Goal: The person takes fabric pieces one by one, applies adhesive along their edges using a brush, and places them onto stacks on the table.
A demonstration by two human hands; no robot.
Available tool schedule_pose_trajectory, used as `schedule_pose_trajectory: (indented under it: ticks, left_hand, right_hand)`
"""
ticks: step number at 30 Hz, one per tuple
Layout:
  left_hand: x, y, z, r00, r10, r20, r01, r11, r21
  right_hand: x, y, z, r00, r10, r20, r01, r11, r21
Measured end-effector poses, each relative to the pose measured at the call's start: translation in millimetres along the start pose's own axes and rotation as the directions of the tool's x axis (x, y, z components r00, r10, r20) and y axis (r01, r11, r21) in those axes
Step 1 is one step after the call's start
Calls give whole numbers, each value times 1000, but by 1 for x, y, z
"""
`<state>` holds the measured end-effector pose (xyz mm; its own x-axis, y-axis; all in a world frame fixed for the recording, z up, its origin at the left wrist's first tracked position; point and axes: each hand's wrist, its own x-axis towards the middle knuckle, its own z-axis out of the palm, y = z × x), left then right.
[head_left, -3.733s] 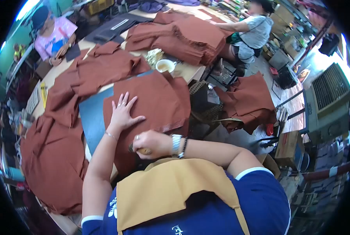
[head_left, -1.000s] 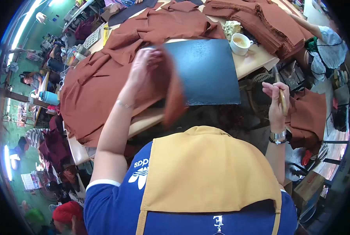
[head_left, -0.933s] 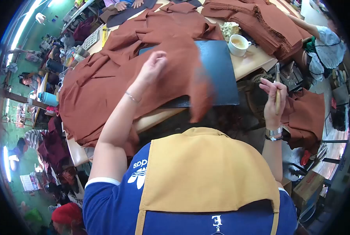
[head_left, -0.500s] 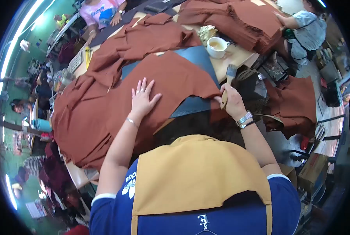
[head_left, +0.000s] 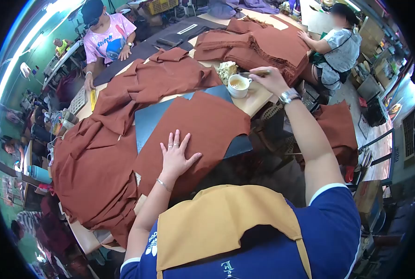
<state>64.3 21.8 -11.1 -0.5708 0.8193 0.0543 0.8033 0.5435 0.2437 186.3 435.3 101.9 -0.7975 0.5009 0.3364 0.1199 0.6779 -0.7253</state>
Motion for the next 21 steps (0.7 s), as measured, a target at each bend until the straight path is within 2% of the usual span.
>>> schedule_pose_trajectory:
  ticks: [2, 5, 10, 13, 14, 17, 20, 21]
  left_hand:
    - [-1, 2, 0, 1000, -6, 1, 6, 1000, -15]
    - [-1, 3, -2, 1000, -14, 8, 15, 999, -34]
    - [-1, 1, -2, 1000, -16, 2, 16, 999, -49]
    - [-2, 1, -2, 1000, -16, -2, 15, 998, -59]
    - [-1, 1, -2, 1000, -16, 0, 16, 998, -59]
    - [0, 3, -5, 1000, -20, 8, 21, 997, -70]
    - [0, 4, -6, 1000, -20, 9, 20, 997, -70]
    - [0, 3, -5, 1000, -17, 9, 18, 998, -67]
  right_hand:
    - [26, 20, 18, 998, -20, 66, 22, 999, -34]
    - [42, 16, 29, 995, 32, 99, 2, 944, -331]
    - [60, 73, 53, 997, 78, 25, -60, 903, -426]
    - [58, 68, 38, 916, 392, 85, -365, 903, -227]
    - [58, 75, 31, 929, 350, 120, -342, 936, -85]
    - [41, 46, 12, 901, 428, 74, -432, 864, 260]
    - [27, 34, -3, 914, 405, 0, -385, 870, 308]
    - [21, 37, -3, 950, 312, -24, -298, 923, 242]
